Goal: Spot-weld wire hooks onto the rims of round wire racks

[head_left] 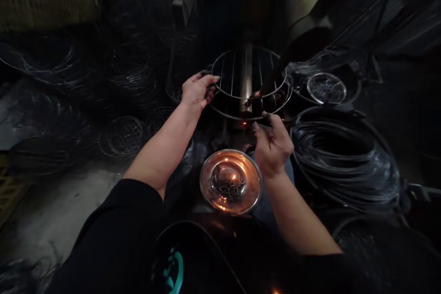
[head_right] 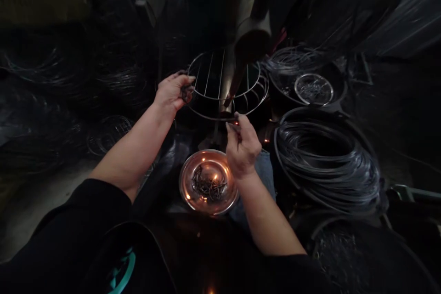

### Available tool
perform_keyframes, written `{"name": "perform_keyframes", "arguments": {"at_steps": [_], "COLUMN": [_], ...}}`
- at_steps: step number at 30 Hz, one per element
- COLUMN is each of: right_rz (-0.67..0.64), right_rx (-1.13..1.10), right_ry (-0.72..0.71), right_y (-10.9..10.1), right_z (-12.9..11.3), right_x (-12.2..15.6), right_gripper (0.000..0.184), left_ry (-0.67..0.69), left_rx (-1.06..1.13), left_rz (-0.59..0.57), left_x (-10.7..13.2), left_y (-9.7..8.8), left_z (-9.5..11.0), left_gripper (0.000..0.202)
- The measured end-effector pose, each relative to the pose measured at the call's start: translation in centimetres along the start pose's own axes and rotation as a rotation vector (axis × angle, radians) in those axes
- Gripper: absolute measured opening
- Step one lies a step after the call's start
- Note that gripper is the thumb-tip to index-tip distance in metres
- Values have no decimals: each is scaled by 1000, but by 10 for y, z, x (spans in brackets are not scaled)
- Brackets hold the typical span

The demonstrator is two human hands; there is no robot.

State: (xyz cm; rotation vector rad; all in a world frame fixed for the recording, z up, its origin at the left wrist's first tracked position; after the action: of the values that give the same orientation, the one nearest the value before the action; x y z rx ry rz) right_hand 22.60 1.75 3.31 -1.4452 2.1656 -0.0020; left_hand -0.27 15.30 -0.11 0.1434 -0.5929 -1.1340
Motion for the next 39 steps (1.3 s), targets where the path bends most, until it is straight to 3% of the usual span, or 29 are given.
{"name": "perform_keyframes", "arguments": {"at_steps": [2, 6, 8, 10, 13, 16, 20, 26, 28, 31, 33, 36, 39], "right_rz": [-244, -1076, -1273, -1325, -1268, -1117, -827, -373, -258, -75, 27, 60, 52], "right_rx": [224, 664, 766, 766, 718, 534, 336, 427, 317, 71, -127, -360, -321], "right_ry": [-95, 44, 121, 139, 157, 191, 213, 138, 297, 664, 825, 912, 870], "right_y": [17, 75, 82, 83, 72, 51, 1, -77, -89, -100, -102, -101, -105], "right_z": [-8, 31, 47, 51, 52, 44, 35, 46, 70, 109, 119, 118, 119], "right_x": [31, 127, 156, 162, 148, 127, 94, 57, 56, 62, 63, 62, 64], "right_gripper": [19, 18, 21, 24, 25, 18, 18, 20, 24, 40, 44, 46, 47], "left_ry": [2, 2, 4, 2, 6, 21, 22, 28, 45, 69, 52, -9, -12], "left_rx": [6, -5, 1, 10, 16, 4, -21, 6, 22, 31, 28, 26, 20], "left_rz": [7, 20, 30, 42, 43, 31, 13, 30, 53, 81, 84, 59, 44], "left_x": [3, 19, 29, 36, 40, 36, 31, 37, 40, 44, 47, 51, 54], "left_y": [-5, -18, -26, -32, -37, -36, -35, -33, -33, -33, -33, -30, -27], "left_z": [-1, 2, 3, 2, 0, 2, 3, 5, 8, 12, 10, 0, -6], "left_gripper": [43, 42, 42, 44, 44, 39, 37, 34, 32, 29, 29, 31, 33]}}
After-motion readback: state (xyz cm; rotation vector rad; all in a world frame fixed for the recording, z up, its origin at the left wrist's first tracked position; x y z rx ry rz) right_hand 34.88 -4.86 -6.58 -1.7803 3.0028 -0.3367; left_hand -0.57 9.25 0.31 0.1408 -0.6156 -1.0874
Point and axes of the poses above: each hand's wrist, its own x-axis away from the middle knuckle, its own y-axis out of the palm, z = x × y, the point moved 9 cm from there along -x, towards the middle knuckle, and after that the axes turned 1 degree about y, right-handed, at the moved point
